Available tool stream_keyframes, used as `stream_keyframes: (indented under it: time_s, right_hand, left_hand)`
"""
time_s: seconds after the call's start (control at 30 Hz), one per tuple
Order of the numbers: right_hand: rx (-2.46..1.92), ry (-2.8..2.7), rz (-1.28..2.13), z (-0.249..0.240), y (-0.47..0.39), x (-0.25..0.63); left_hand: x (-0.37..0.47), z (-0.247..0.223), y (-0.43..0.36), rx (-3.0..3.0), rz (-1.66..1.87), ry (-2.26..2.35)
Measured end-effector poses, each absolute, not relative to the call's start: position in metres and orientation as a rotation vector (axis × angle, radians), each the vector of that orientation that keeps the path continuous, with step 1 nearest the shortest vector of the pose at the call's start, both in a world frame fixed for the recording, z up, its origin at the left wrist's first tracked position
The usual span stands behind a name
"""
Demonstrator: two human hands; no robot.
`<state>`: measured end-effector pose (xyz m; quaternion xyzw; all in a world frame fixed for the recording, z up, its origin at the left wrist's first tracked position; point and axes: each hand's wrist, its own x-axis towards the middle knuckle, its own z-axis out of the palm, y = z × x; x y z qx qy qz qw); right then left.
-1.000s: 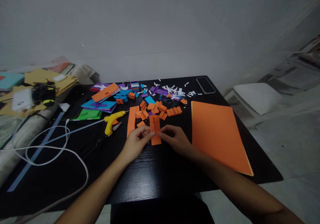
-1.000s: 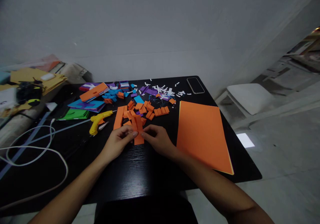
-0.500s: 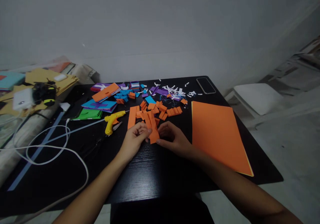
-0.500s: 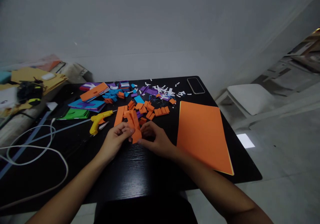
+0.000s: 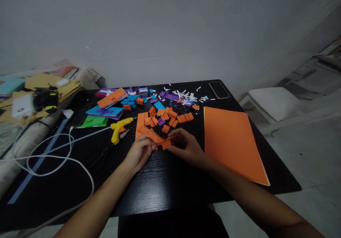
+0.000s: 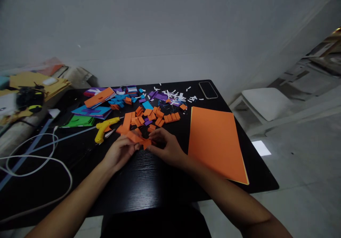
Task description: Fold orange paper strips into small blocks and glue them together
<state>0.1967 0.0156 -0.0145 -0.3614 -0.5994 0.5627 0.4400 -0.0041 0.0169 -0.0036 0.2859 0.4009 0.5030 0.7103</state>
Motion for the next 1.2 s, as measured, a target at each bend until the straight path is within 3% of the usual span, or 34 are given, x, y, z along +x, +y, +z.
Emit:
stream_keyframes:
  time_s: [0.47,1.2]
  right_hand:
    - [-0.855,-1.652,1.031,-0.017,0.019,0.198]
    - [-1.041,-1.540,1.237,-0.020,0.021,0.197]
  left_hand:
    - [-0.008,-0.012,0.013,1.099,1.204,1.020]
    - [-0.007,-0.018,0.021,1.047,1.149,1.145]
